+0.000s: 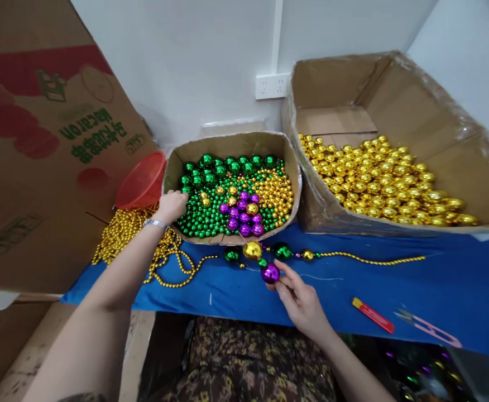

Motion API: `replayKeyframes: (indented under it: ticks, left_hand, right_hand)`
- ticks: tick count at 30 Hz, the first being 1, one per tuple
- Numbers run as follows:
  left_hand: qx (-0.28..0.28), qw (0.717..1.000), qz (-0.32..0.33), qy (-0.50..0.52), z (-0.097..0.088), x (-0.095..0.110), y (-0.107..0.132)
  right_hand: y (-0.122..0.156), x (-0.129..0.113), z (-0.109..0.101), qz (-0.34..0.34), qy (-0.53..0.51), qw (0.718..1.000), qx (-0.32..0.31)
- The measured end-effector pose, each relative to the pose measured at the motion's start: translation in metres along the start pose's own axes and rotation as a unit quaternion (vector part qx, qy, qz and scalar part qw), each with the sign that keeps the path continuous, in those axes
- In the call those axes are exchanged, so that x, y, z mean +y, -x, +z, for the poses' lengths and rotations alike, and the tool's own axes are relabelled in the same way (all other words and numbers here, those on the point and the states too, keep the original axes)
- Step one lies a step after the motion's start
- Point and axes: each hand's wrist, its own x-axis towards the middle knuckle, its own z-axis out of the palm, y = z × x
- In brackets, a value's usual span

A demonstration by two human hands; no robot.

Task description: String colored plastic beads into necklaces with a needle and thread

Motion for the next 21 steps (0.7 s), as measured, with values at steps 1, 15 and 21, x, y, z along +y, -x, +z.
replayKeyframes:
  ticks: [1, 15, 21]
  left_hand:
    - [0.006, 1.000, 0.003, 0.020, 0.002, 0.007, 0.008]
    - [-0.162, 0.700, -0.165, 0.676, 0.048, 0.088, 0.114]
    - [-0.149, 0.718, -0.145, 0.664, 0.049, 0.092, 0.120]
  right_hand:
    - [0.000, -0.001, 0.000, -0.002, 0.000, 1.000, -0.002]
    - [-0.006, -0.011, 0.000, -0.006, 0.051, 0.999, -0.011]
    - [-0.005, -0.011, 0.000, -0.002, 0.064, 0.998, -0.014]
